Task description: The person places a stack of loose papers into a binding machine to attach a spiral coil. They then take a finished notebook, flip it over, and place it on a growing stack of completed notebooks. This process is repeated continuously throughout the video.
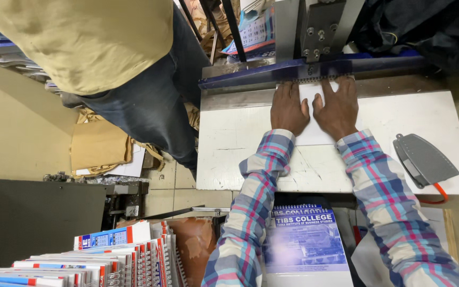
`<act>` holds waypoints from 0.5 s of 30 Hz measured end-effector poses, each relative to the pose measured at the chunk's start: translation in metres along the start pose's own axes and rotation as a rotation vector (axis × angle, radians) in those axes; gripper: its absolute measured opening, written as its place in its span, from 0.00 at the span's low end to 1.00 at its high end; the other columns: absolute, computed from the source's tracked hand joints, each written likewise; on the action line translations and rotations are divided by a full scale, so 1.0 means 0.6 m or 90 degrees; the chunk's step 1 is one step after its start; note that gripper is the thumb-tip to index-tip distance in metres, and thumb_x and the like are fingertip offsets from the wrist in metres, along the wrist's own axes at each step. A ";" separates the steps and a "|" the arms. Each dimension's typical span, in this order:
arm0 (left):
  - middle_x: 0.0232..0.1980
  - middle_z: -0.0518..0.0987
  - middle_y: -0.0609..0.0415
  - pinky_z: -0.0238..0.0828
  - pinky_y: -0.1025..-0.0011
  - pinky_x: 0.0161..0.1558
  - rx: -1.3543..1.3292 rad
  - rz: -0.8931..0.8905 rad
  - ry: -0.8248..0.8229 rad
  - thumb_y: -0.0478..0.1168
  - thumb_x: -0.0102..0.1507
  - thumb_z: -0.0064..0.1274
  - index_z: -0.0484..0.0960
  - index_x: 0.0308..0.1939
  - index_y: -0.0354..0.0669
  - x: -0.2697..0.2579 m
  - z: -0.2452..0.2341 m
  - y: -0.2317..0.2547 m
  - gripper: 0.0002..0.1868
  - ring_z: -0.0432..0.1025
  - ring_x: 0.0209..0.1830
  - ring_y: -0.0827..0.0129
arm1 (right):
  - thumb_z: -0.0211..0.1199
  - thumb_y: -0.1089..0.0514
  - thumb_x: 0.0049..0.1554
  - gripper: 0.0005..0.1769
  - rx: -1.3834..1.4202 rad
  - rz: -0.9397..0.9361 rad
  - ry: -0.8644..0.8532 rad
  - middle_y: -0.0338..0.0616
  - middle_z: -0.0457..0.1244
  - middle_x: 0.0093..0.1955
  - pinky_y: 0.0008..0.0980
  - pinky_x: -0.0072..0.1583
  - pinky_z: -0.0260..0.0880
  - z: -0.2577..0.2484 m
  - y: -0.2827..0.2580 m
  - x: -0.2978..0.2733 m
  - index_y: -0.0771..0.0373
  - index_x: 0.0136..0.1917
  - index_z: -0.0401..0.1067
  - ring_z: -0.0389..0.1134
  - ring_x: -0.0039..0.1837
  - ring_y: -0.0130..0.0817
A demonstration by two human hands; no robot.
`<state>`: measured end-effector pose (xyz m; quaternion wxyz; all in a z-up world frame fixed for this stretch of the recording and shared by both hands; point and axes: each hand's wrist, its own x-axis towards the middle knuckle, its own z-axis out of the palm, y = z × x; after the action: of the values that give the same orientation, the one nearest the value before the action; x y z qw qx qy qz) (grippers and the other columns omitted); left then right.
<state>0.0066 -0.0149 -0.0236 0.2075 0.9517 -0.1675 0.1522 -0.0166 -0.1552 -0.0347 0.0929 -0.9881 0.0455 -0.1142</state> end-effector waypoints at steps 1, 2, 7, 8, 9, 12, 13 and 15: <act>0.72 0.72 0.39 0.60 0.55 0.79 0.003 0.001 0.003 0.52 0.71 0.44 0.74 0.72 0.34 0.002 0.001 -0.002 0.31 0.64 0.78 0.49 | 0.52 0.48 0.73 0.27 0.002 -0.001 0.003 0.64 0.62 0.69 0.54 0.79 0.50 0.003 -0.002 0.002 0.60 0.79 0.72 0.57 0.79 0.58; 0.73 0.71 0.39 0.58 0.55 0.80 0.017 -0.001 -0.024 0.53 0.72 0.41 0.72 0.73 0.34 0.003 0.002 -0.004 0.32 0.63 0.79 0.49 | 0.55 0.49 0.71 0.25 0.033 -0.008 0.039 0.63 0.61 0.68 0.54 0.78 0.53 0.007 -0.003 0.003 0.61 0.77 0.73 0.57 0.78 0.59; 0.83 0.62 0.39 0.54 0.54 0.83 0.097 0.031 -0.212 0.58 0.76 0.38 0.66 0.80 0.42 -0.039 -0.019 -0.006 0.34 0.56 0.85 0.47 | 0.56 0.50 0.70 0.25 0.065 -0.026 0.066 0.63 0.57 0.67 0.54 0.79 0.52 -0.001 -0.001 0.008 0.62 0.75 0.74 0.54 0.78 0.58; 0.85 0.59 0.38 0.52 0.52 0.84 0.057 0.071 -0.309 0.65 0.71 0.45 0.66 0.81 0.47 -0.068 -0.022 -0.010 0.41 0.55 0.86 0.43 | 0.56 0.49 0.70 0.25 0.059 -0.020 0.056 0.63 0.58 0.67 0.53 0.80 0.51 -0.007 -0.003 0.010 0.62 0.74 0.75 0.54 0.78 0.57; 0.87 0.57 0.36 0.50 0.50 0.85 0.017 0.109 -0.414 0.72 0.65 0.52 0.65 0.83 0.52 -0.108 -0.026 -0.017 0.48 0.53 0.87 0.40 | 0.55 0.49 0.70 0.25 0.057 -0.012 0.038 0.63 0.58 0.67 0.52 0.80 0.50 -0.008 -0.008 0.002 0.62 0.73 0.76 0.53 0.78 0.56; 0.86 0.62 0.47 0.56 0.52 0.85 -0.045 0.071 -0.304 0.61 0.69 0.54 0.71 0.79 0.63 -0.153 -0.023 -0.003 0.34 0.57 0.87 0.46 | 0.56 0.48 0.71 0.26 0.036 -0.037 0.052 0.63 0.57 0.67 0.53 0.81 0.49 -0.019 -0.011 0.001 0.65 0.74 0.75 0.53 0.78 0.57; 0.86 0.62 0.47 0.56 0.52 0.85 -0.040 0.071 -0.296 0.61 0.69 0.54 0.71 0.79 0.63 -0.158 -0.021 -0.004 0.34 0.57 0.87 0.46 | 0.56 0.48 0.71 0.26 0.039 -0.042 0.059 0.63 0.57 0.67 0.53 0.81 0.49 -0.017 -0.009 -0.003 0.65 0.74 0.75 0.53 0.78 0.57; 0.82 0.69 0.57 0.60 0.58 0.84 -0.055 0.046 -0.235 0.59 0.73 0.48 0.78 0.73 0.66 -0.168 -0.018 0.001 0.25 0.62 0.85 0.54 | 0.55 0.45 0.70 0.29 0.086 -0.028 0.003 0.64 0.57 0.71 0.56 0.81 0.49 -0.021 0.001 -0.012 0.62 0.76 0.74 0.51 0.80 0.57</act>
<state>-0.0865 0.0150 -0.0503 0.2087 0.9470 -0.2428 -0.0250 -0.0269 -0.1573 -0.0243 0.1570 -0.9800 0.0164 -0.1212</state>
